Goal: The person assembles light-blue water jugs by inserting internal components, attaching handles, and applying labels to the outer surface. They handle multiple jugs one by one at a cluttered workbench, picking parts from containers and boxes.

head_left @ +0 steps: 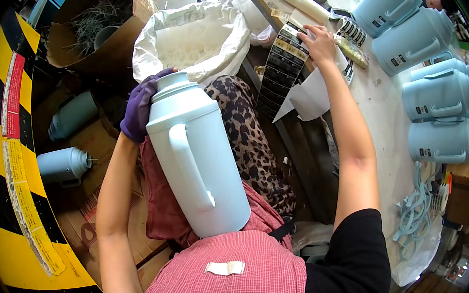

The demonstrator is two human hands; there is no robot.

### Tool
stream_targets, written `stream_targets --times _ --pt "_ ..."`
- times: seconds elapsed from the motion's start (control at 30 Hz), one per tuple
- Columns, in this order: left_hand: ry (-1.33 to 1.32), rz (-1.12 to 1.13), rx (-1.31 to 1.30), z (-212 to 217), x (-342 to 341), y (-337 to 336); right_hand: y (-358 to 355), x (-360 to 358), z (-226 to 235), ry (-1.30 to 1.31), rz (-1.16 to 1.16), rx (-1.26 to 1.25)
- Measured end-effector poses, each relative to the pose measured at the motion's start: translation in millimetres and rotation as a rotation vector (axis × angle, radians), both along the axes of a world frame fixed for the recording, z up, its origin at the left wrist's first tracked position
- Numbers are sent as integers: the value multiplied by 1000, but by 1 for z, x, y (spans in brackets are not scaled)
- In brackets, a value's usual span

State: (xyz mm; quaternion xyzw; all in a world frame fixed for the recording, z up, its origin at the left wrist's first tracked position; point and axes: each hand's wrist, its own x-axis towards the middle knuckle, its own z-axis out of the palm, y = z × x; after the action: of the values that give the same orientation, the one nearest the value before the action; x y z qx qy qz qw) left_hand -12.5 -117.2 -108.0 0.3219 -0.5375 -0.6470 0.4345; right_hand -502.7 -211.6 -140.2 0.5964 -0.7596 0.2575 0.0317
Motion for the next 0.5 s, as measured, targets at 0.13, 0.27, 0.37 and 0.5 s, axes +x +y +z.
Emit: stream_targets --times 0.13,0.27,0.37,0.5 --pt "-73 -16 -21 -7 -6 -7 7 3 -3 27 38 -120" --pt "31 5 30 -18 -7 -9 3 8 6 11 -82 -125" --pt "-15 31 72 -12 -11 -4 6 24 8 -92 -172 -139" --pt "-145 187 -127 -17 -10 -7 11 35 13 -117 -175 -109"
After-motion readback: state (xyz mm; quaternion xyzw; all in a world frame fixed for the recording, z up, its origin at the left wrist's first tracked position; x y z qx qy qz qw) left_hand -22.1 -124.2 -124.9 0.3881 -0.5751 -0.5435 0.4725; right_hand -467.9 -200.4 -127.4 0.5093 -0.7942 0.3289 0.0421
